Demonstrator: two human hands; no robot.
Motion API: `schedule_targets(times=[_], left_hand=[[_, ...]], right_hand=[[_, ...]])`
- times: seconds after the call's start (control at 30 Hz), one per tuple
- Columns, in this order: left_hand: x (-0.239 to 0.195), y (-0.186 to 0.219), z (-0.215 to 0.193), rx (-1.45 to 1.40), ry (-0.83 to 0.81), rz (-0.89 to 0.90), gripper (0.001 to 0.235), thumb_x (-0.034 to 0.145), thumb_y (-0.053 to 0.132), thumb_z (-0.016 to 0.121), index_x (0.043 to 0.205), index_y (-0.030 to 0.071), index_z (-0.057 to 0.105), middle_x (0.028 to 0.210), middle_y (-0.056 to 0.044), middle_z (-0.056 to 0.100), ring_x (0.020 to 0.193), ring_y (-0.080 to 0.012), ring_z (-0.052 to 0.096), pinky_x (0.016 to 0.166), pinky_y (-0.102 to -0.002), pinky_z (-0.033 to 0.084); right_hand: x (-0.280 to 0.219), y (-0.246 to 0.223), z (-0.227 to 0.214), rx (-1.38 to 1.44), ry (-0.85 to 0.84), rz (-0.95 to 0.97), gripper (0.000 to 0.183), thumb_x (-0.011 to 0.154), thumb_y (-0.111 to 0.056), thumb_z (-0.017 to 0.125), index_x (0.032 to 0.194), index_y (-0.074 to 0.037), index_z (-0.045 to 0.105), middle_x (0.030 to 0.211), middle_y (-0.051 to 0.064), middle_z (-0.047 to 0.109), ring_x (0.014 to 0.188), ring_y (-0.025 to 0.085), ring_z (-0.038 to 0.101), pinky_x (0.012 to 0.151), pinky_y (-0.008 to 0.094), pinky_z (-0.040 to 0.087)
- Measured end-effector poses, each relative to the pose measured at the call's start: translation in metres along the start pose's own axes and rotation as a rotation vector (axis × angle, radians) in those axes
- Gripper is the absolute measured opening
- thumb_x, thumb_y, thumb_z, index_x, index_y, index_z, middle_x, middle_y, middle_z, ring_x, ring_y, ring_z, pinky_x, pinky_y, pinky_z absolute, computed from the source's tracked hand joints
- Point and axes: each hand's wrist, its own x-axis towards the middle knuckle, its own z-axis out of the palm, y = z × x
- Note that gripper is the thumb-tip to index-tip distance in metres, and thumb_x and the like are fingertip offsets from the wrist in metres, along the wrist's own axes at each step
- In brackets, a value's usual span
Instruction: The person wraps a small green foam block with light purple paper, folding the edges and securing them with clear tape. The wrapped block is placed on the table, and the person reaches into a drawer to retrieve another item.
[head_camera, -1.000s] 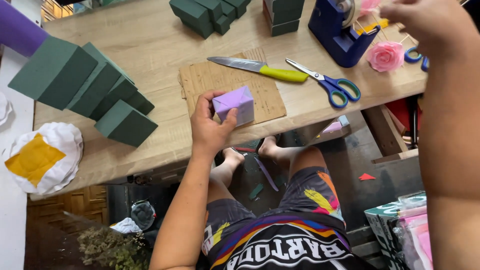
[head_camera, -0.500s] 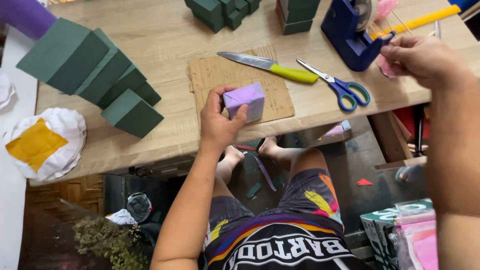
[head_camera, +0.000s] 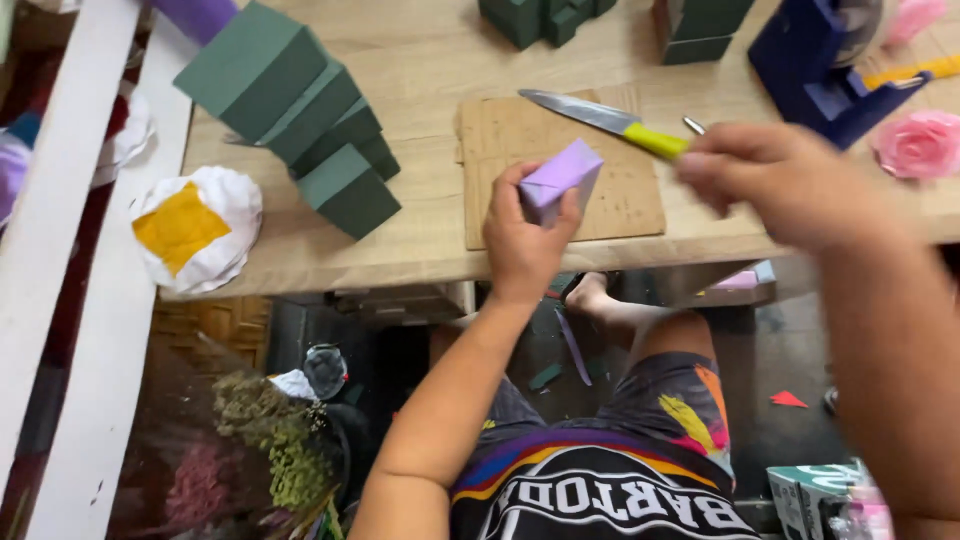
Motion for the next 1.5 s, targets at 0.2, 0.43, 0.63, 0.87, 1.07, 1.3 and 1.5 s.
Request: schedule_targets(times=[0.2, 0.43, 0.63, 0.87, 1.07, 1.3, 1.5], left_hand=[[-0.006, -0.014, 0.021, 0.031, 0.153, 0.117, 0.049, 0.08, 0.031, 0.08, 0.121, 0.014, 0.061, 0.11, -0.007, 0.072, 0.097, -0.0311, 0.073, 0.082, -0.041, 0.059], [-0.007, -0.019, 0.029, 0.007, 0.24, 0.225, 0.054, 0.076, 0.024, 0.084, 0.122, 0.011, 0.061, 0.108, -0.008, 0.07, 0.095, -0.0334, 0.073, 0.081, -0.042, 0.06], [-0.007, -0.02, 0.029, -0.007, 0.23, 0.257, 0.053, 0.076, 0.023, 0.084, 0.123, 0.01, 0.061, 0.107, -0.008, 0.069, 0.094, -0.0318, 0.073, 0.082, -0.04, 0.06], [0.004, -0.018, 0.019, 0.02, 0.146, 0.403, 0.047, 0.079, 0.016, 0.079, 0.124, 0.02, 0.066, 0.105, -0.004, 0.065, 0.097, -0.0296, 0.072, 0.083, -0.041, 0.06], [0.004, -0.017, 0.014, -0.008, 0.101, 0.377, 0.042, 0.077, 0.018, 0.078, 0.118, 0.025, 0.069, 0.106, 0.001, 0.064, 0.098, -0.0238, 0.072, 0.086, -0.037, 0.06], [0.009, -0.016, 0.004, -0.006, 0.076, 0.402, 0.038, 0.082, 0.019, 0.078, 0.119, 0.026, 0.071, 0.107, -0.002, 0.067, 0.098, -0.0263, 0.073, 0.085, -0.038, 0.06], [0.014, -0.019, -0.004, -0.015, 0.012, 0.426, 0.038, 0.083, 0.018, 0.078, 0.12, 0.025, 0.072, 0.109, -0.003, 0.069, 0.1, -0.0268, 0.073, 0.086, -0.039, 0.061]], right_hand=[[0.03, -0.043, 0.07, -0.115, 0.016, 0.102, 0.022, 0.099, -0.038, 0.064, 0.089, -0.02, 0.071, 0.071, -0.002, 0.064, 0.067, 0.014, 0.055, 0.064, 0.031, 0.042], [0.039, -0.054, 0.076, -0.376, 0.042, 0.203, 0.026, 0.092, -0.045, 0.066, 0.091, -0.022, 0.077, 0.077, 0.001, 0.073, 0.083, 0.024, 0.069, 0.075, 0.041, 0.052], [0.05, -0.062, 0.072, -0.577, -0.003, 0.201, 0.032, 0.087, -0.049, 0.067, 0.091, -0.02, 0.079, 0.081, 0.007, 0.075, 0.091, 0.033, 0.072, 0.079, 0.046, 0.054], [0.033, -0.075, 0.07, -0.563, -0.063, 0.281, 0.046, 0.095, -0.053, 0.059, 0.098, -0.013, 0.081, 0.079, 0.008, 0.077, 0.09, 0.033, 0.073, 0.084, 0.046, 0.054], [0.038, -0.019, 0.081, -0.118, -0.039, 0.243, 0.034, 0.103, -0.035, 0.058, 0.088, -0.011, 0.078, 0.067, 0.005, 0.065, 0.068, 0.02, 0.06, 0.065, 0.033, 0.048], [0.041, 0.012, 0.086, 0.478, -0.199, 0.033, 0.019, 0.105, -0.017, 0.06, 0.09, -0.007, 0.063, 0.073, 0.0, 0.047, 0.06, 0.01, 0.046, 0.051, 0.021, 0.037], [0.04, 0.009, 0.091, 0.473, -0.18, -0.011, 0.019, 0.103, -0.016, 0.062, 0.087, -0.006, 0.063, 0.07, -0.002, 0.042, 0.057, 0.007, 0.04, 0.049, 0.02, 0.031]])
